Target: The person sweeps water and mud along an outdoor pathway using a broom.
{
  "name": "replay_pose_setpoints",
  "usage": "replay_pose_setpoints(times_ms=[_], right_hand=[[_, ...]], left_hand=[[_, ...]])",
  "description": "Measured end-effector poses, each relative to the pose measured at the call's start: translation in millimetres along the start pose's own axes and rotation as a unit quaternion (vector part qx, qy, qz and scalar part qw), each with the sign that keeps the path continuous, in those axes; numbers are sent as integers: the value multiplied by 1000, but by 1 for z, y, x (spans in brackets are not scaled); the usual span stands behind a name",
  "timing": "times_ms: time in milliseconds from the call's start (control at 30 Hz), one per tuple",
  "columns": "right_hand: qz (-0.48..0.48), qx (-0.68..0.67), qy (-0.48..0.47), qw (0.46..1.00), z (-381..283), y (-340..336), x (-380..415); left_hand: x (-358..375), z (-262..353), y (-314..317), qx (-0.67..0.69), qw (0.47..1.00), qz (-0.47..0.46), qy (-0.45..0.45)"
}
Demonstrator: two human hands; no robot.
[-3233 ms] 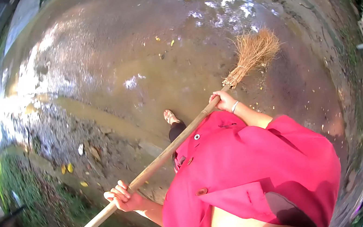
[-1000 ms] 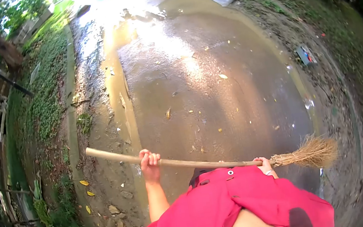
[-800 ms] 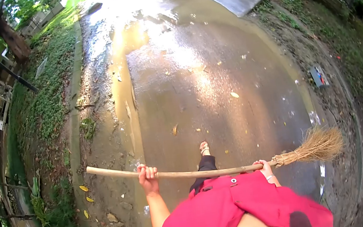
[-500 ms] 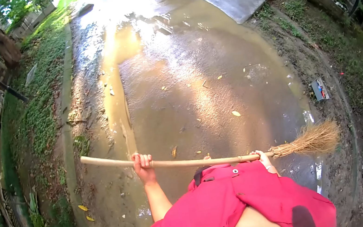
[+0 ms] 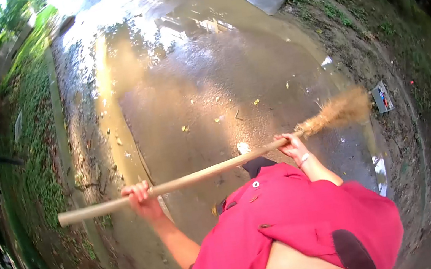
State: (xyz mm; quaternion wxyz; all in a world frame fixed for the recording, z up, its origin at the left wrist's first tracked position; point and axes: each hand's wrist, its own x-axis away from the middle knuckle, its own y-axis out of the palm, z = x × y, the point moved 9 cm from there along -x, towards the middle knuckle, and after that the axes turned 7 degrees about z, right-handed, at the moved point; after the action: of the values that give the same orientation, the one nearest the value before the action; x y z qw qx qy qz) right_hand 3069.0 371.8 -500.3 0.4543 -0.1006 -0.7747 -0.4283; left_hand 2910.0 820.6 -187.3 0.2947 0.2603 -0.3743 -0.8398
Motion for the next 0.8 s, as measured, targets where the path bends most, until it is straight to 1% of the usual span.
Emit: replay_pose_setpoints(times_ms=[33, 67, 100, 133, 167, 200, 300, 333, 400, 433, 500, 533, 600, 667, 700, 733, 800], right_hand=[[-16, -28, 9, 999, -9, 30, -26], [-53, -48, 12, 997, -14, 61, -50], [-31, -20, 24, 999, -18, 88, -61], [-16, -27, 48, 998, -21, 119, -67], [-14, -20, 54, 998, -26, 142, -79], [-46, -3, 53, 998, -29, 157, -107], [-34, 9, 70, 997, -43, 213, -130], [-45, 9, 75, 996, -46, 227, -141], [-57, 1, 78, 995, -55, 248, -163], [-38, -10, 71, 997, -60, 249, -177], [-3, -29, 56, 998, -74, 255, -204], [24, -30, 63, 997, -84, 258, -217], [48, -62, 19, 997, -109, 267, -242], [55, -135, -2, 989, -134, 274, -274], [76, -139, -37, 987, -148, 272, -285], [108, -177, -44, 977, -158, 277, -288], [116, -233, -57, 964, -171, 280, -295]], left_hand=[[-19, -8, -4, -9, 1000, 6, 9], [-38, -15, -9, -17, 1000, 11, 16], [-52, -17, -6, -5, 1000, 11, 25], [-67, -20, -2, 8, 999, 14, 35], [-81, -25, 1, 10, 999, 19, 37], [-96, -29, 2, 11, 999, 25, 40], [-142, -45, 5, 10, 997, 50, 54], [-158, -53, 8, 9, 997, 55, 59], [-197, -72, 10, 6, 998, 39, 49], [-219, -86, 17, 4, 999, 22, 42], [-270, -126, 25, 1, 1000, 16, 19], [-299, -151, 33, -2, 1000, 11, 1], [-358, -204, 42, -24, 999, -4, -38], [-420, -271, 62, -9, 995, -39, -90], [-446, -301, 74, -14, 992, -49, -119], [-471, -331, 88, -17, 988, -58, -144], [-508, -376, 105, -5, 980, -50, -192]])
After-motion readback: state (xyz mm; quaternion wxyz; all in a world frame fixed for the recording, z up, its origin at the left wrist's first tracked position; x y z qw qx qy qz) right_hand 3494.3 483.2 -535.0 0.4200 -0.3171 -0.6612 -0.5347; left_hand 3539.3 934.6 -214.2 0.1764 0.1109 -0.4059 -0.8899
